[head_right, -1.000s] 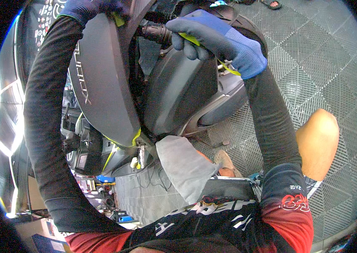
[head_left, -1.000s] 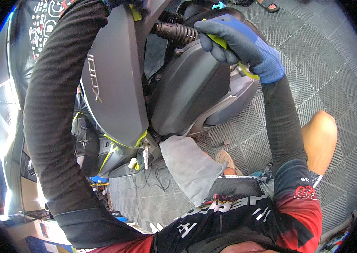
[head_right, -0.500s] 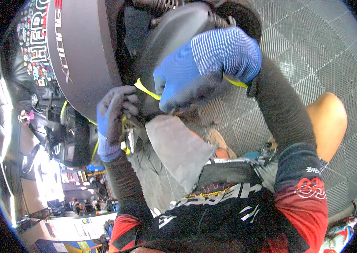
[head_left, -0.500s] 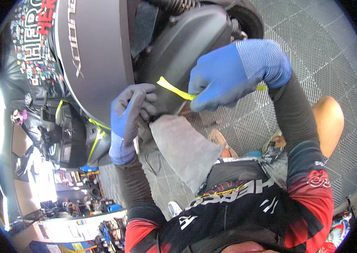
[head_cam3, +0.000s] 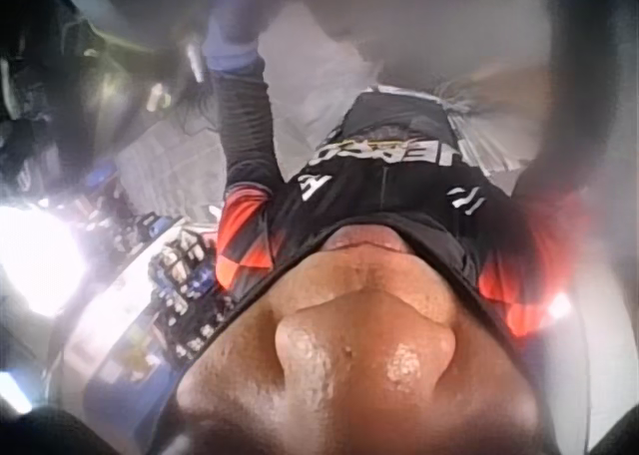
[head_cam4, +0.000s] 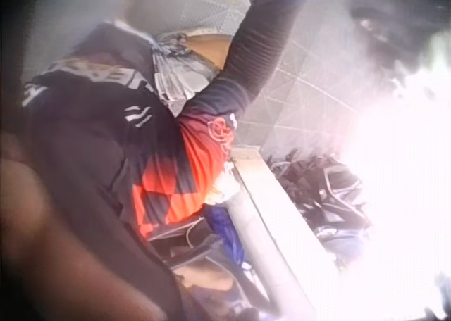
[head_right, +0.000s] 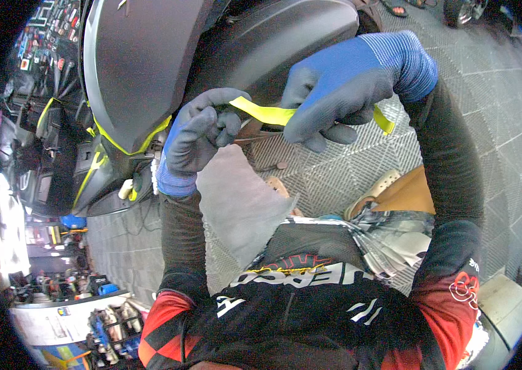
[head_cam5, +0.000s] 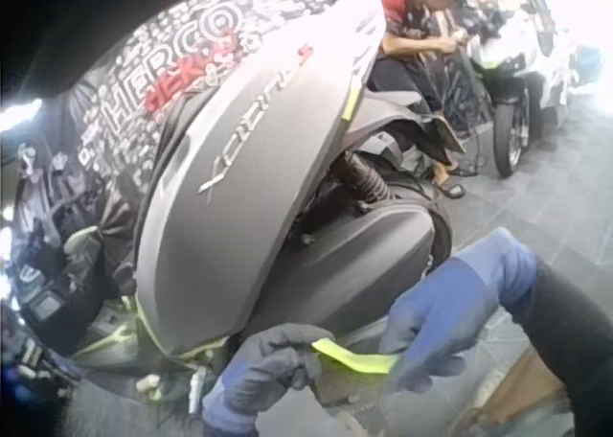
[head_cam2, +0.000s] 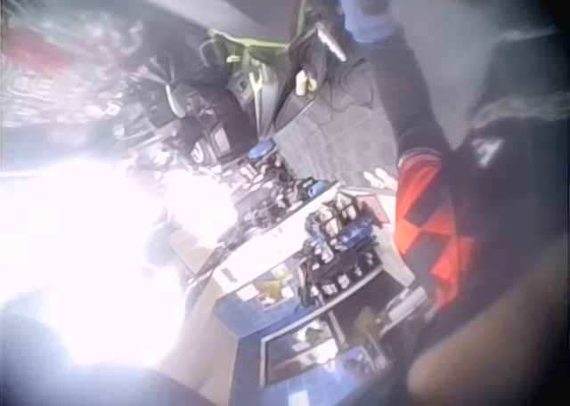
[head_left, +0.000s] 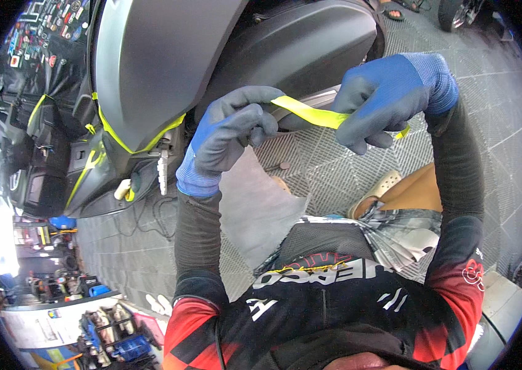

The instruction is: The person applies a neon yellow vinyl decal to the side fairing of a motorcycle, smoothing it by hand and using a heat gun to conform the material to the curved surface. The person then uses a rotary polisher with a polishing compound to buff the area around the applied decal.

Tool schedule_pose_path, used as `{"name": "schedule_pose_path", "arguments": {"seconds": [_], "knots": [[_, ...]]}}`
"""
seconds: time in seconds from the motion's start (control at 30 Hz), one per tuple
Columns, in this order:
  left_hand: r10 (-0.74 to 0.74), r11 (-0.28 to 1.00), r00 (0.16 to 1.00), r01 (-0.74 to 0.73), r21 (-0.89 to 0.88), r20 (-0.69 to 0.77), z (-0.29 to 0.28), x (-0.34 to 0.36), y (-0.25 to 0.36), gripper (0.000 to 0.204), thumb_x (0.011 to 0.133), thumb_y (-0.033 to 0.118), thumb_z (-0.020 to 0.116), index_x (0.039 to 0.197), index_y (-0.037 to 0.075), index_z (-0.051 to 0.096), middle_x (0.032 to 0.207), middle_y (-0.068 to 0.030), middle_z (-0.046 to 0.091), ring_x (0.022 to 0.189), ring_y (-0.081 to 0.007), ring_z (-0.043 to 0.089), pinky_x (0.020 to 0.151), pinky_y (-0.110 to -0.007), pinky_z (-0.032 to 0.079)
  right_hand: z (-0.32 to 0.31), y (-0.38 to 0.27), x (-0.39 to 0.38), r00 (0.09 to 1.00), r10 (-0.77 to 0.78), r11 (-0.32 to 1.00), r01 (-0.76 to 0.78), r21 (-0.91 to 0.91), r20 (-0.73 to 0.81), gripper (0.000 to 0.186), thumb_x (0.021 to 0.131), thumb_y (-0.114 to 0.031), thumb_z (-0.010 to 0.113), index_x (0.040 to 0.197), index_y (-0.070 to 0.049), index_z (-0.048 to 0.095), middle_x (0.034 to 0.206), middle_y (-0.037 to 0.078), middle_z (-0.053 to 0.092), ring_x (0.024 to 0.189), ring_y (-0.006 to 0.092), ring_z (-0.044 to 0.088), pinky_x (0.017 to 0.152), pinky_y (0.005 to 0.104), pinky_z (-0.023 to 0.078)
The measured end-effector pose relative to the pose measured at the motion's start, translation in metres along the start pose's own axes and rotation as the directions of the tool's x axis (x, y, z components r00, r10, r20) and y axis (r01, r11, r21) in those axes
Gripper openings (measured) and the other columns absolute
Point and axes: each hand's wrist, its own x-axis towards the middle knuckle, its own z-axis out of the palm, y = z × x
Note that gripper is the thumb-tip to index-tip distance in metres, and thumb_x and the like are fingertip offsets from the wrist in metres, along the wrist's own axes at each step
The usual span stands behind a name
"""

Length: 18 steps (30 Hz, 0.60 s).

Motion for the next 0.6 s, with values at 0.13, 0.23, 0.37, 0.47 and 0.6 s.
{"name": "schedule_pose_path", "arguments": {"seconds": [0.13,0.23,0.37,0.47,0.6], "knots": [[-0.081,0.978,0.997,0.075,-0.196,-0.021,0.013,0.003,0.000,0.053,0.100,0.032,0.065,0.138,-0.004,0.054,0.087,-0.0084,0.068,0.072,-0.0092,0.057,0.064,-0.022,0.045,-0.003,0.017,-0.004,0.999,-0.032,0.983,0.028,0.179,0.021,0.037,0.100,-0.039,0.061,0.087,-0.006,0.072,0.059,0.004,0.063,0.042,0.0050,0.049,0.037,0.0230,0.034],[-0.030,0.930,0.999,0.040,-0.366,0.034,0.017,0.006,-0.012,0.045,0.102,0.024,0.064,0.134,-0.007,0.058,0.092,-0.0096,0.071,0.070,-0.0077,0.061,0.064,-0.019,0.051,-0.002,0.026,-0.005,0.996,-0.091,0.967,0.091,0.239,-0.012,0.034,0.100,-0.034,0.062,0.088,-0.005,0.073,0.060,0.004,0.065,0.042,0.0044,0.049,0.037,0.0228,0.033],[0.083,0.839,0.994,-0.030,-0.543,0.072,0.026,0.008,-0.018,0.043,0.104,0.021,0.060,0.137,-0.007,0.055,0.099,-0.0108,0.070,0.076,-0.0102,0.062,0.066,-0.021,0.052,0.002,0.033,-0.005,0.975,-0.207,0.930,0.221,0.293,-0.076,0.032,0.099,-0.030,0.062,0.087,-0.003,0.073,0.060,0.004,0.065,0.042,0.0043,0.049,0.038,0.0225,0.033],[0.138,0.714,0.987,-0.045,-0.699,0.077,0.024,0.011,-0.025,0.042,0.105,0.019,0.057,0.139,-0.005,0.053,0.109,-0.0134,0.069,0.087,-0.0126,0.065,0.070,-0.024,0.053,0.003,0.037,0.004,0.969,-0.233,0.920,0.248,0.303,-0.088,0.033,0.100,-0.030,0.061,0.087,-0.002,0.073,0.060,0.004,0.064,0.042,0.0043,0.048,0.038,0.0221,0.033],[0.153,0.698,0.988,-0.112,-0.708,-0.005,0.032,0.012,-0.017,0.038,0.105,0.017,0.057,0.134,-0.008,0.056,0.114,-0.0151,0.070,0.097,-0.0176,0.069,0.077,-0.027,0.059,0.004,0.043,0.019,0.975,-0.204,0.922,0.223,0.315,-0.093,0.035,0.101,-0.032,0.059,0.088,-0.002,0.072,0.060,0.004,0.063,0.042,0.0045,0.047,0.038,0.0219,0.033]]}}
